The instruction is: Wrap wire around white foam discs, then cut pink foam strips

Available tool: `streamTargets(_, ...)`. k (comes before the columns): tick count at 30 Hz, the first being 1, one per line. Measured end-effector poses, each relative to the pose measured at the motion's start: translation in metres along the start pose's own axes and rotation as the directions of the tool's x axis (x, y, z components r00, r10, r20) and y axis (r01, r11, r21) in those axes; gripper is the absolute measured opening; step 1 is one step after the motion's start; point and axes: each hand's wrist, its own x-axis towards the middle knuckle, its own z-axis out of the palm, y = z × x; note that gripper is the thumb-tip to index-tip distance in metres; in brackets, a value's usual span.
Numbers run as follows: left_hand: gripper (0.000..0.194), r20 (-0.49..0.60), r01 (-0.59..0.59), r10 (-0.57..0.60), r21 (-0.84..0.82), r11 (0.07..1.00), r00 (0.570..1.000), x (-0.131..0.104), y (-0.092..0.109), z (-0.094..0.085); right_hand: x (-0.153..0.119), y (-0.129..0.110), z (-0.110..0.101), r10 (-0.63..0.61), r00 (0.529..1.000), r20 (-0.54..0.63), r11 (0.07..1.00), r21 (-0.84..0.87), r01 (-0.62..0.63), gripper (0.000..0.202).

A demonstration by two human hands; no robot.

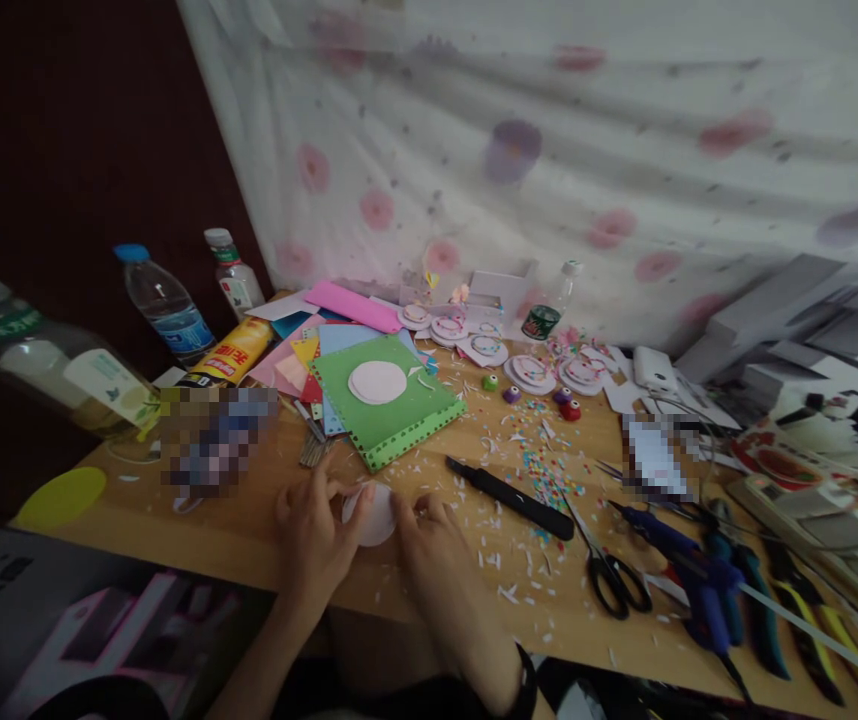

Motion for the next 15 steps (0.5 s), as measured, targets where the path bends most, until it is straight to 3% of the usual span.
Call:
streamTargets(4, 0.056, -0.004, -0.010, 0.011, 0.021, 1.000, 1.000, -0.001, 0.001, 0.001, -0.001, 0.001, 0.003, -0.007, 0.999, -0.037, 1.000, 0.024, 0.008, 0.057)
streamTargets(10, 0.067, -0.016, -0.129, 0.131, 0.103, 0.986, 0.991, -0.008, 0.001, 0.005, -0.002, 0.003, 0.009, -0.012, 1.000, -0.025, 1.000, 0.015, 0.012, 0.050)
streamTargets(15, 0.068, 0.026, -0.183, 0.181, 0.091, 0.979, 0.983, -0.012, -0.007, 0.004, -0.003, 0.002, 0.009, -0.013, 1.000, -0.012, 1.000, 0.015, 0.013, 0.059)
